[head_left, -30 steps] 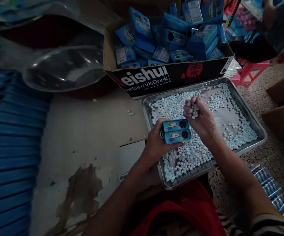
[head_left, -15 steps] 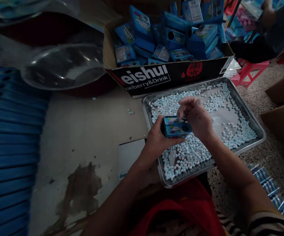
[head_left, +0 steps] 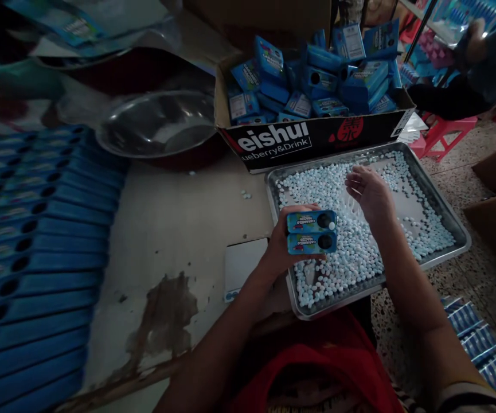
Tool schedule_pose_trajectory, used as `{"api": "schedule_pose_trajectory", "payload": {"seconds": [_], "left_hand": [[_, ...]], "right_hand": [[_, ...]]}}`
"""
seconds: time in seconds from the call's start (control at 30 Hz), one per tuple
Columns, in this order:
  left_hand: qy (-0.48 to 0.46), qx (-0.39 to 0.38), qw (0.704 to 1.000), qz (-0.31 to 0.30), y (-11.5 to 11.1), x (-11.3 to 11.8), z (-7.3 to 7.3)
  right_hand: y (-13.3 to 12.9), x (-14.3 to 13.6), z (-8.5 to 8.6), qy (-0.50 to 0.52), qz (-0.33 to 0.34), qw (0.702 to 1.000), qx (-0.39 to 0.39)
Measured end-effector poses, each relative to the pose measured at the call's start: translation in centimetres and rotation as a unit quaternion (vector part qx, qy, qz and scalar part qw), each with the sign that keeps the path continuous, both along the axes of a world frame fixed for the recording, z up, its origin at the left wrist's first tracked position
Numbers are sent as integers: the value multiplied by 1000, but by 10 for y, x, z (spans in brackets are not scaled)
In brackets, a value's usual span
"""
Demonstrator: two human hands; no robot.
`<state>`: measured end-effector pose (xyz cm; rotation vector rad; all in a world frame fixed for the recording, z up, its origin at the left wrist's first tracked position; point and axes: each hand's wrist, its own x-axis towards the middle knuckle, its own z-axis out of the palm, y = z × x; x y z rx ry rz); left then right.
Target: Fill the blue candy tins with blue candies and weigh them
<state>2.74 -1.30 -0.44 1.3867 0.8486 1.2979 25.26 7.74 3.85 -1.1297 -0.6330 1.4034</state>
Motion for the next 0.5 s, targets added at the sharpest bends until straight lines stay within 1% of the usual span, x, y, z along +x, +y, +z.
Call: {"api": "schedule_pose_trajectory", "payload": {"seconds": [0.13, 0.23, 0.27, 0.33, 0.37, 0.4, 0.43, 0.47, 0.5], "left_hand": [[-9, 18, 1000, -8, -5, -5, -2], [-19, 59, 998, -14, -11, -17, 0], [-17, 64, 998, -13, -14, -21, 2], [-6, 44, 999, -3, -20, -30, 8], [4, 23, 1000, 3, -23, -34, 11], [13, -2, 1000, 12, -26, -38, 14], [23, -29, 999, 21, -29, -41, 16], [30, -55, 997, 33, -32, -44, 19], [34, -80, 995, 46, -34, -46, 21]], "right_hand": [[-4, -4, -10, -41, 61, 997, 13], [-2, -5, -11, -64, 76, 995, 4], [0, -4, -11, -76, 78, 994, 16], [2, -4, -10, -122, 87, 985, 81], [1, -3, -10, -164, 106, 973, 125], [-3, -1, -10, -219, 139, 951, 169], [-9, 1, -11, -286, 185, 917, 207], [-17, 5, -13, -359, 241, 870, 236], [-28, 9, -15, -428, 299, 813, 257]]}}
